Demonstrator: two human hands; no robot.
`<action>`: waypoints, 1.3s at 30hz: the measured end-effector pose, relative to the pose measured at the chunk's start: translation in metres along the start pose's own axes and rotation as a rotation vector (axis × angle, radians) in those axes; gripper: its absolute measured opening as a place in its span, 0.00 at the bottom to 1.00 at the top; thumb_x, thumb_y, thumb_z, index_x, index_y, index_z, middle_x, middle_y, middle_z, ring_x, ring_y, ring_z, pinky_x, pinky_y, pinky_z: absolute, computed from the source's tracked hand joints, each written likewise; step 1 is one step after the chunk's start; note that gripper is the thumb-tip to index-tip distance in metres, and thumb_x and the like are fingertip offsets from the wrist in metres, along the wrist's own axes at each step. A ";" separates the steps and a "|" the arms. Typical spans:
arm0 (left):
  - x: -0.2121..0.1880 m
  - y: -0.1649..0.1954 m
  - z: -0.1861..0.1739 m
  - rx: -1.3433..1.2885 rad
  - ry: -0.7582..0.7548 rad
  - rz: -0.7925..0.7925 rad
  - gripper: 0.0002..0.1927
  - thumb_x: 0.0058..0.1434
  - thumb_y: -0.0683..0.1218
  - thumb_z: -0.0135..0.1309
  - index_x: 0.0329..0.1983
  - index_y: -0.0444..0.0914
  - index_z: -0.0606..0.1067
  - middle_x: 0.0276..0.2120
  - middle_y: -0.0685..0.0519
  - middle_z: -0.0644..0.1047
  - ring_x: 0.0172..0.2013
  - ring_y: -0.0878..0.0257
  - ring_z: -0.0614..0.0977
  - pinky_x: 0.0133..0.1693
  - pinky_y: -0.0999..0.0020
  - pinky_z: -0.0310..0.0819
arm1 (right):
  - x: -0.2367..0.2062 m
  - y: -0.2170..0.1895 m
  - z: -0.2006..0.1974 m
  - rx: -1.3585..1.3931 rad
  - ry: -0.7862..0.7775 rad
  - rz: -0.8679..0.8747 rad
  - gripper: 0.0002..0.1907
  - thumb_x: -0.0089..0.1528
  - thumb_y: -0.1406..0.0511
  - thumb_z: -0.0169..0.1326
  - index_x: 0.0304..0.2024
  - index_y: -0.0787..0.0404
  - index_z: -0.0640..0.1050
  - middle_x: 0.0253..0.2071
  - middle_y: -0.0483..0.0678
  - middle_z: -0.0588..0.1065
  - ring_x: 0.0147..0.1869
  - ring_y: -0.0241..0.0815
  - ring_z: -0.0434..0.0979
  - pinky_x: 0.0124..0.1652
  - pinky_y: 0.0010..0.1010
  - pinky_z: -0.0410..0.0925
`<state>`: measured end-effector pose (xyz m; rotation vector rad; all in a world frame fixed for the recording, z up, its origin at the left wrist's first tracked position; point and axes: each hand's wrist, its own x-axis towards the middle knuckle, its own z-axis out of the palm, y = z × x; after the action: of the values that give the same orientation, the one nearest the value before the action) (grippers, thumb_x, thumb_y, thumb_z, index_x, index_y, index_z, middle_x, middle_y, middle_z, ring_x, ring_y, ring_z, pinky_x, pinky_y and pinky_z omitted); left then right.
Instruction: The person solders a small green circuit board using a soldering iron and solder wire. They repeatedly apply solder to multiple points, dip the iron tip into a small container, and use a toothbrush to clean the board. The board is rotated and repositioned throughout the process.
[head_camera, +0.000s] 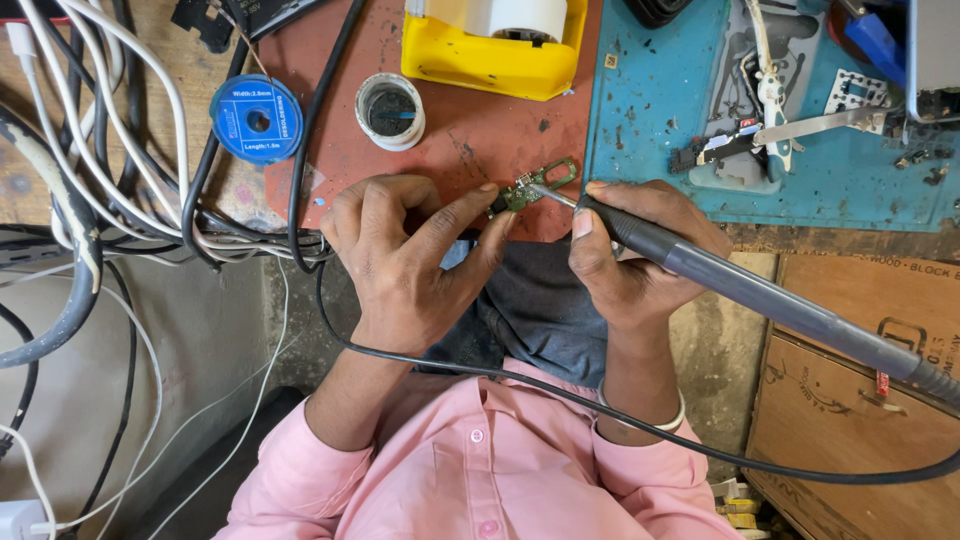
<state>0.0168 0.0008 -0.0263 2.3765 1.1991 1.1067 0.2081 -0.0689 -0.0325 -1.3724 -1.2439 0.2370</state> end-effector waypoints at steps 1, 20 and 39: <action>0.000 0.000 0.000 -0.001 -0.001 0.000 0.18 0.59 0.52 0.77 0.49 0.50 0.83 0.39 0.58 0.68 0.44 0.59 0.68 0.49 0.61 0.58 | 0.000 0.000 0.000 -0.005 -0.001 -0.003 0.12 0.67 0.66 0.65 0.45 0.70 0.80 0.31 0.51 0.78 0.29 0.34 0.76 0.30 0.20 0.67; -0.001 0.000 0.001 0.008 0.003 -0.010 0.18 0.57 0.52 0.77 0.48 0.51 0.83 0.39 0.58 0.68 0.44 0.58 0.69 0.49 0.60 0.58 | -0.001 0.000 -0.001 -0.023 -0.022 -0.003 0.11 0.66 0.67 0.64 0.46 0.70 0.80 0.29 0.51 0.76 0.27 0.33 0.73 0.29 0.20 0.64; 0.000 0.002 0.001 0.013 0.010 -0.009 0.18 0.58 0.51 0.77 0.49 0.50 0.84 0.39 0.58 0.68 0.44 0.59 0.68 0.48 0.61 0.58 | 0.001 0.004 -0.001 -0.056 -0.025 -0.073 0.12 0.66 0.64 0.65 0.44 0.69 0.80 0.29 0.49 0.76 0.26 0.34 0.74 0.28 0.22 0.65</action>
<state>0.0183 -0.0001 -0.0258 2.3756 1.2226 1.1131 0.2116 -0.0678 -0.0345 -1.3720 -1.3272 0.1699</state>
